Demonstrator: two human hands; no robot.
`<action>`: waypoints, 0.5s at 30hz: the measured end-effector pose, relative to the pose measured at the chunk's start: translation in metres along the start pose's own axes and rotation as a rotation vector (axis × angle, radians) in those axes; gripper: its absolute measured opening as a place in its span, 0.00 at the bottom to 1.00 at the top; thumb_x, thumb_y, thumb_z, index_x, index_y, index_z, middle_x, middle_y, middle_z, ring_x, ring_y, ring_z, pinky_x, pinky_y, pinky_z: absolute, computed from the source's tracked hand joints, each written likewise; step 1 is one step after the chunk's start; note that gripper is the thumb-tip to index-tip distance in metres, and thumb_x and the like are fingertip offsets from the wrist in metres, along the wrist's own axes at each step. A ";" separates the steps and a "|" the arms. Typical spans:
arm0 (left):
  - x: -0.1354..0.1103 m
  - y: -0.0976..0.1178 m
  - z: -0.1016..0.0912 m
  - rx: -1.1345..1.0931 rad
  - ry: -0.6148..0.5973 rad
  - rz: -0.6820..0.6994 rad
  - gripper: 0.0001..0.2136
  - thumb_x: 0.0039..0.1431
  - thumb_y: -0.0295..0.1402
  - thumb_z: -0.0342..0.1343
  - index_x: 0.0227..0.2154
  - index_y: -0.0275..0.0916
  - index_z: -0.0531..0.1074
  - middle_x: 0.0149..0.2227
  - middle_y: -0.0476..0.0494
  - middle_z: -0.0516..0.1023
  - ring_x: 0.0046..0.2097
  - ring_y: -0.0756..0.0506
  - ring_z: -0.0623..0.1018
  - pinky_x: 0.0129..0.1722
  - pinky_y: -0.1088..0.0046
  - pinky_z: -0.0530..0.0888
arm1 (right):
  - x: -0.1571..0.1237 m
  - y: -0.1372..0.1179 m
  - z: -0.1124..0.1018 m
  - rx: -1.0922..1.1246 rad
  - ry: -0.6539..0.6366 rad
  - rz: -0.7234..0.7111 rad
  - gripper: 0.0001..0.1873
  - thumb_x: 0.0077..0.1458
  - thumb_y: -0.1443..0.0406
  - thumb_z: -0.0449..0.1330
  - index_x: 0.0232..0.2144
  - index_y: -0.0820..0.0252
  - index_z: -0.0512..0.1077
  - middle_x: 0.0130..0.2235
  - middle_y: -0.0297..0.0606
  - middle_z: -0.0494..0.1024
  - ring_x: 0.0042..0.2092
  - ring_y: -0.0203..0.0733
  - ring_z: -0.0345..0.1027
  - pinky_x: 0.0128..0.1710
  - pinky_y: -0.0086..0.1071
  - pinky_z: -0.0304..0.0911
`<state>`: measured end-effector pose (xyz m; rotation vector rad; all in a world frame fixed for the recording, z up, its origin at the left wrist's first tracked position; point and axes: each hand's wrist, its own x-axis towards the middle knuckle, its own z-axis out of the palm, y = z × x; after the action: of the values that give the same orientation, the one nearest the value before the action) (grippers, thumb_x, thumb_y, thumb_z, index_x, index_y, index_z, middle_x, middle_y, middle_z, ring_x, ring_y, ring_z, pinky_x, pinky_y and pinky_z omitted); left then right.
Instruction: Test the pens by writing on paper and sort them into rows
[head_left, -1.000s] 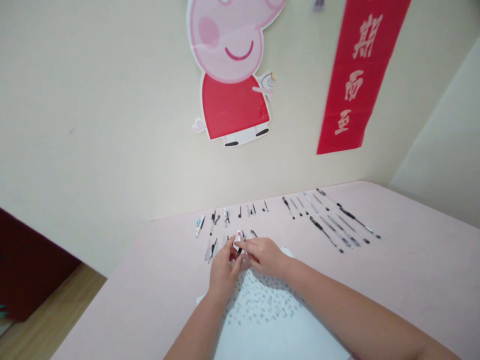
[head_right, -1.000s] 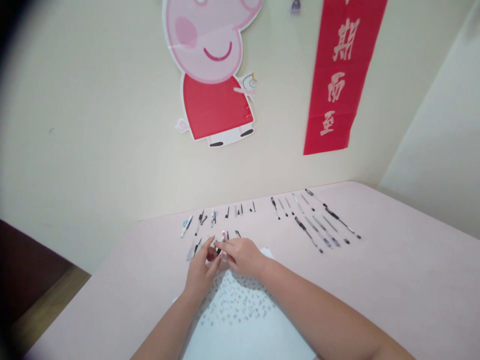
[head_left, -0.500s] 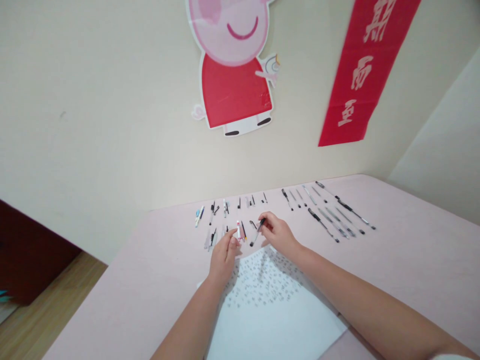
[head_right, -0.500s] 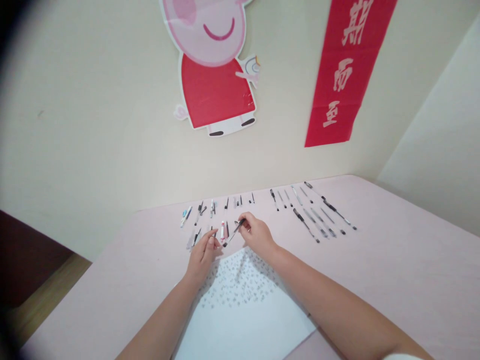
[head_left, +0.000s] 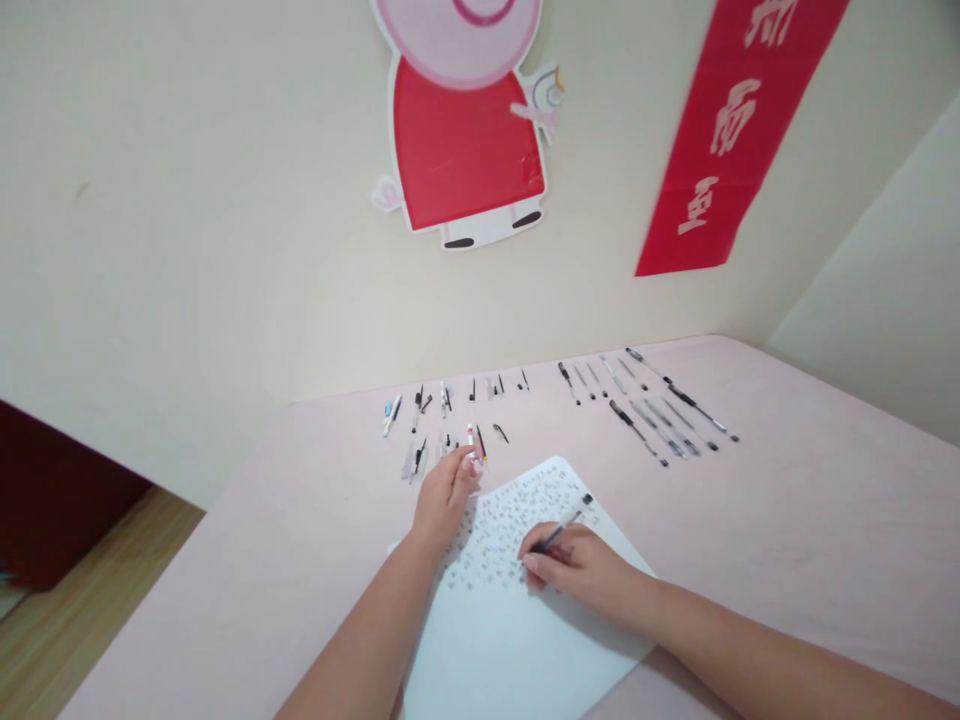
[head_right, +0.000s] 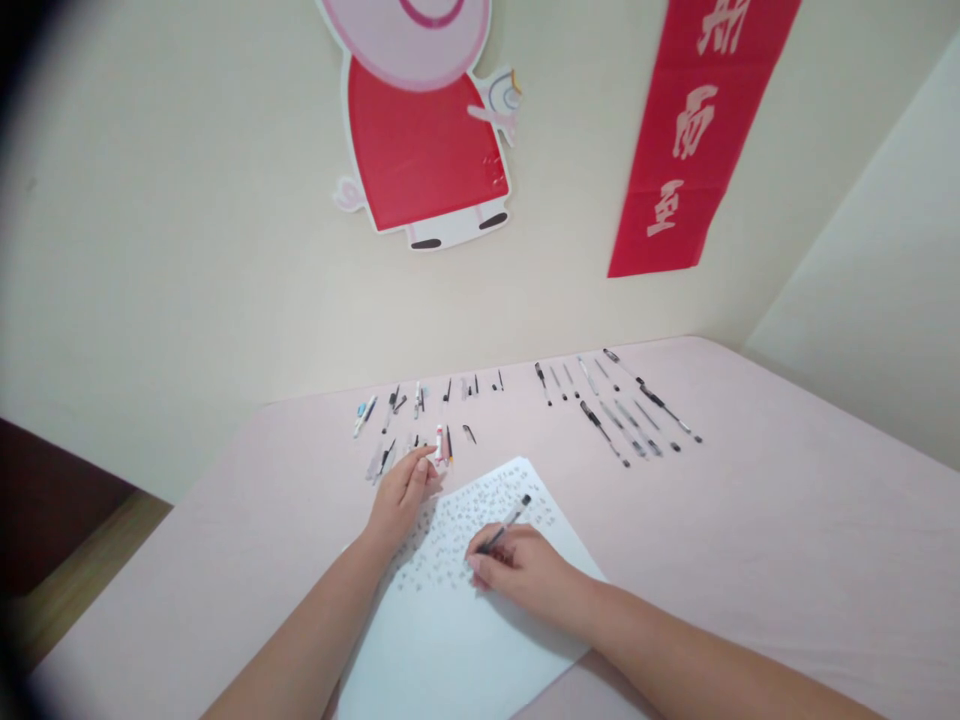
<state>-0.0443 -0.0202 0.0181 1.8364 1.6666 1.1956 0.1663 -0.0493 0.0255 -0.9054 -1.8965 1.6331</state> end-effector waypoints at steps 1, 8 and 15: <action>0.000 -0.001 0.000 0.016 0.004 0.009 0.18 0.62 0.41 0.39 0.45 0.38 0.68 0.34 0.43 0.75 0.36 0.47 0.74 0.36 0.71 0.69 | -0.002 0.003 0.000 -0.047 0.025 0.003 0.06 0.50 0.63 0.55 0.27 0.62 0.68 0.25 0.34 0.71 0.28 0.34 0.64 0.28 0.27 0.59; 0.000 -0.004 0.001 0.056 -0.027 0.041 0.17 0.63 0.39 0.39 0.44 0.38 0.69 0.36 0.42 0.76 0.38 0.46 0.74 0.39 0.70 0.69 | -0.004 0.011 0.004 -0.252 0.049 0.004 0.04 0.44 0.71 0.54 0.26 0.61 0.68 0.24 0.30 0.67 0.24 0.32 0.58 0.24 0.25 0.55; -0.001 -0.002 0.002 0.092 -0.042 0.080 0.17 0.63 0.39 0.39 0.43 0.38 0.70 0.36 0.43 0.76 0.40 0.45 0.74 0.42 0.68 0.69 | -0.001 0.009 0.001 -0.325 0.079 -0.047 0.06 0.45 0.71 0.53 0.27 0.61 0.69 0.24 0.31 0.69 0.26 0.33 0.60 0.25 0.25 0.56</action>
<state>-0.0440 -0.0195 0.0148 1.9865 1.6652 1.1207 0.1680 -0.0497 0.0168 -1.0265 -2.1461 1.2629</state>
